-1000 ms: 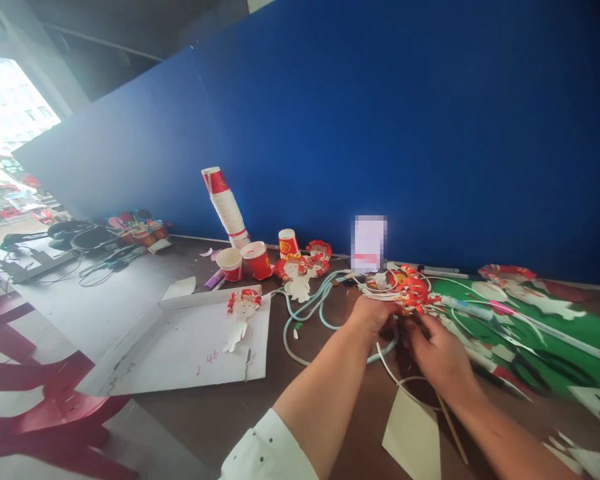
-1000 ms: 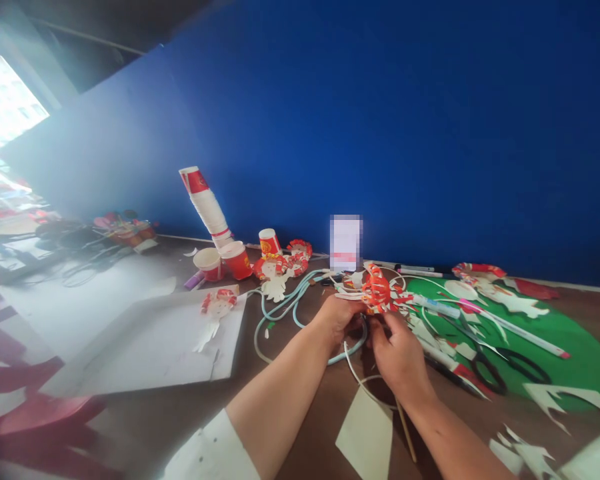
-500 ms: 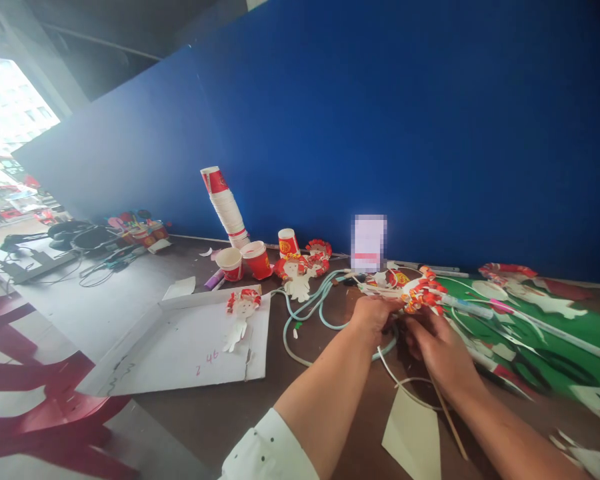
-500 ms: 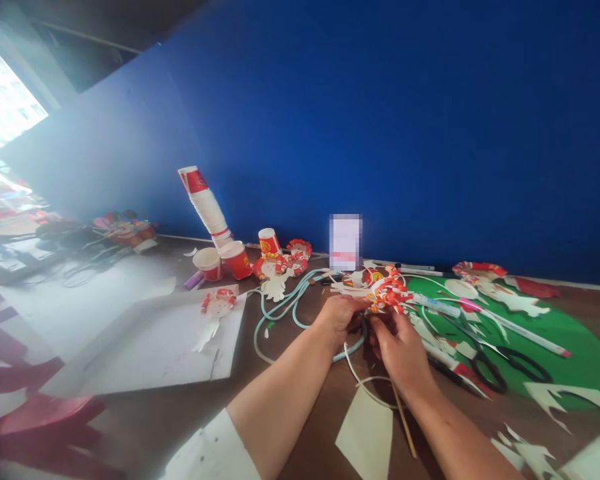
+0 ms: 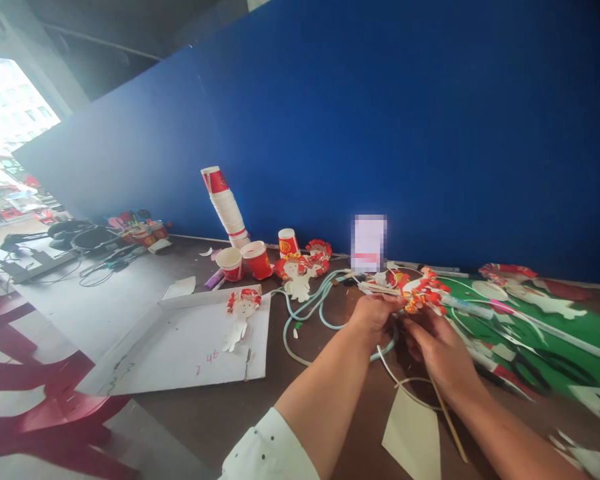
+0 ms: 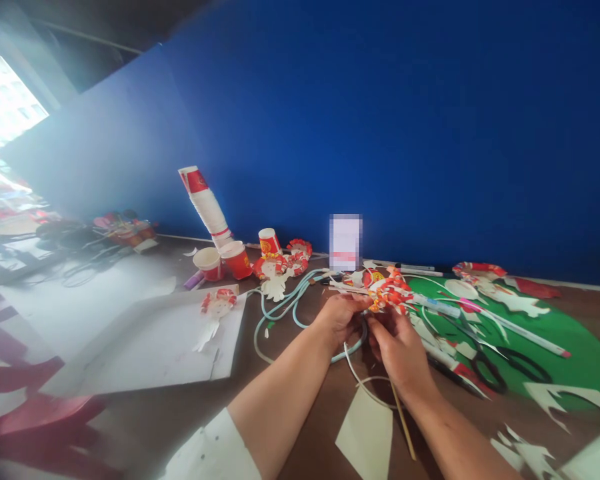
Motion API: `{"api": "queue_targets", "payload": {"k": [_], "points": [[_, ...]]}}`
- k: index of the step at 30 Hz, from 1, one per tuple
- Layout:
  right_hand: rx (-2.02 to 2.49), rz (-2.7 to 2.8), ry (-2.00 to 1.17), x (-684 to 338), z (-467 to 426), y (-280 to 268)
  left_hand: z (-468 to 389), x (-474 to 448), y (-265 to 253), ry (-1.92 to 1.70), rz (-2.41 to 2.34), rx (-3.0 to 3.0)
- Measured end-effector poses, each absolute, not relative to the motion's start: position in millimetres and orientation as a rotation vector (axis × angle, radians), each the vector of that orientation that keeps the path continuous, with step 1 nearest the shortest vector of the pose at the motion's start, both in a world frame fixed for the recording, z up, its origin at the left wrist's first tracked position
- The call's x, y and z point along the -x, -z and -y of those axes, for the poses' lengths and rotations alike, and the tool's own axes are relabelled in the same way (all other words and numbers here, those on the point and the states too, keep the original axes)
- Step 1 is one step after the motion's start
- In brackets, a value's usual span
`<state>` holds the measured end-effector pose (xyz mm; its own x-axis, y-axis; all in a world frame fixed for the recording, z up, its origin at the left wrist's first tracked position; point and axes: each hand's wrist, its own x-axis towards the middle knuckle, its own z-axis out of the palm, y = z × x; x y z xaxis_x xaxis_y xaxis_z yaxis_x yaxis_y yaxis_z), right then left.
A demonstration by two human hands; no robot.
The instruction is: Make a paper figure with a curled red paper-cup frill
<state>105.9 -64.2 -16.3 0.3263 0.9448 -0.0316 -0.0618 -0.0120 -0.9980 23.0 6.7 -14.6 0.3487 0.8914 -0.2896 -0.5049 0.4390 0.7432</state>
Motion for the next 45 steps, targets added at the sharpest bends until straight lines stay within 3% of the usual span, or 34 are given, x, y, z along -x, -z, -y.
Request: {"api": "queue_targets", "payload": {"k": [4, 21, 35, 45], "points": [[1.332, 0.901, -1.101, -106, 64, 13, -7, -23, 14, -1.0, -0.821, -0.609], [1.436, 0.846, -0.923, -113, 64, 8, -15, 16, -14, -0.581, -0.759, -0.723], [1.397, 0.73, -0.939, -114, 62, 14, -17, 9, -10, -0.627, -1.002, -0.784], [1.36, 0.542, -1.136, -108, 61, 11, -17, 4, 0, -0.796, -1.061, -0.846]]}}
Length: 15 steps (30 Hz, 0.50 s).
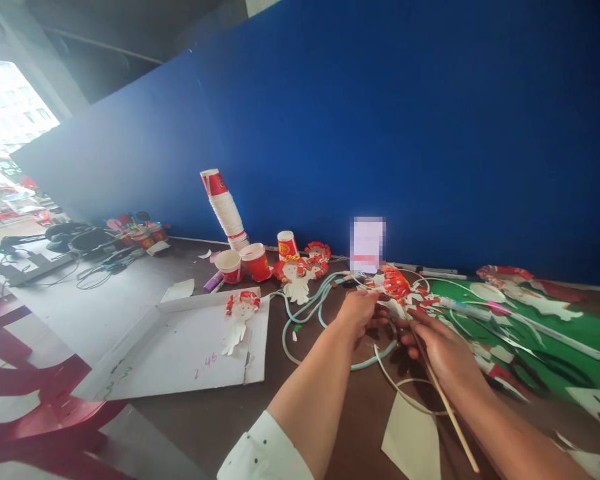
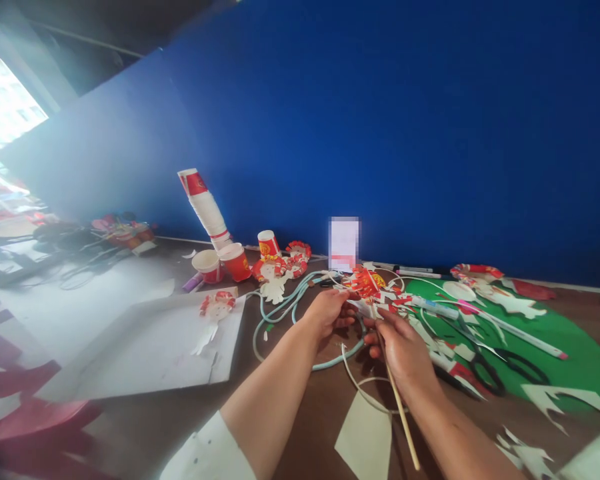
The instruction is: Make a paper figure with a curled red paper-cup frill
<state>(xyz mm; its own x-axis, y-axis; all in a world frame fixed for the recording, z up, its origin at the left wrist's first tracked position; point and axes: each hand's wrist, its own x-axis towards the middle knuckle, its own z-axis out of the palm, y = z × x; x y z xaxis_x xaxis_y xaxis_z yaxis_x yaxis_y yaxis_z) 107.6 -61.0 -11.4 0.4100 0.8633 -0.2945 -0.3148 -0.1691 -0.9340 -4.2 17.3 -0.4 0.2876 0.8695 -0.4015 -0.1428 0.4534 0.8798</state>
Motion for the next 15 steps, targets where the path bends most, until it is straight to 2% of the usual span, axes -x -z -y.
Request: {"api": "queue_targets", "payload": {"k": [5, 10, 15], "points": [[1.379, 0.586, -1.19, -96.3, 67.7, 6.5, -19.3, 4.4, 1.3, -0.837, -1.058, -0.774], [1.278, 0.563, -1.234, -97.9, 66.1, 10.6, -17.5, 3.8, -1.4, -0.703, -0.971, -0.77], [1.153, 0.525, -1.407, -101.8, 66.1, 8.0, -14.2, 1.2, -0.8, -0.643, -0.946, -0.828]]}}
